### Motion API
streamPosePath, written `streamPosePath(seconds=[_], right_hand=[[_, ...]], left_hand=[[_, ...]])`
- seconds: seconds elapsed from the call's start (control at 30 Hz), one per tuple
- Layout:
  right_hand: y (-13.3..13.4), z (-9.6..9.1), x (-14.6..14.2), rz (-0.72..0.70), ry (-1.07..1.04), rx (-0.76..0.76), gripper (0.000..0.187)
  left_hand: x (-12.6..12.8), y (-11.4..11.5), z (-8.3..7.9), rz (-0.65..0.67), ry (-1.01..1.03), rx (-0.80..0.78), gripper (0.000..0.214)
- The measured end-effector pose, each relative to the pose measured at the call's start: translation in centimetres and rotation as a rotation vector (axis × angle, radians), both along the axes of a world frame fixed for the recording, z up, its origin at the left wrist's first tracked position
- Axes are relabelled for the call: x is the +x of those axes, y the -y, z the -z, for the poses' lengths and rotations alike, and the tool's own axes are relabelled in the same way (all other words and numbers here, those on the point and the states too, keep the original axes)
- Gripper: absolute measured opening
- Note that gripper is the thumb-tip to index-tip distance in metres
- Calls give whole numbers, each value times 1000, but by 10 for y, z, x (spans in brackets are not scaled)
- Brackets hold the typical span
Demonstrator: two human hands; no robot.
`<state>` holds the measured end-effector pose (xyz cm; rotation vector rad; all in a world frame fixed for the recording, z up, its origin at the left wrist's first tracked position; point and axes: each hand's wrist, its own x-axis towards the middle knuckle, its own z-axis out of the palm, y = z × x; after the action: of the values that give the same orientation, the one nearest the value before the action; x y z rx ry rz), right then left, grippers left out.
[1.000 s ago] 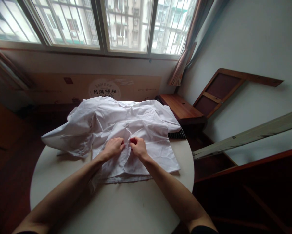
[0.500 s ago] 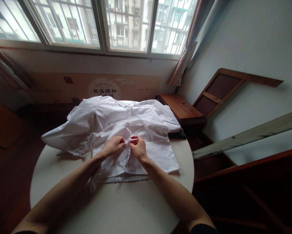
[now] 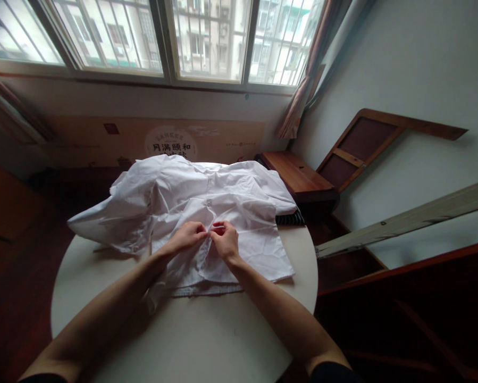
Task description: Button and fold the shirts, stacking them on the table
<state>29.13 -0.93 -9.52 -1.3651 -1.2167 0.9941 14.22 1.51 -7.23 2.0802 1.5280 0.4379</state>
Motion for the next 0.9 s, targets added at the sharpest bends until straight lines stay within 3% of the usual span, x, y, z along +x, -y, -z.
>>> streamPosePath(seconds=[0.2, 0.33, 0.57, 0.8, 0.9], right_hand=[[-1, -3, 4, -74, -262, -104, 20], [-2, -5, 6, -97, -258, -114, 23], [-1, -3, 3, -135, 23, 52, 20], [12, -7, -6, -6, 341, 224, 20], [13, -3, -8, 21, 447, 289, 16]], left_hand=[[-3, -3, 2, 3, 167, -77, 24], [-2, -2, 2, -15, 236, -98, 23], [-3, -2, 5, -12, 399, -192, 19], [-4, 1, -3, -10, 566, -375, 31], [-2, 3, -7, -32, 529, -344, 39]])
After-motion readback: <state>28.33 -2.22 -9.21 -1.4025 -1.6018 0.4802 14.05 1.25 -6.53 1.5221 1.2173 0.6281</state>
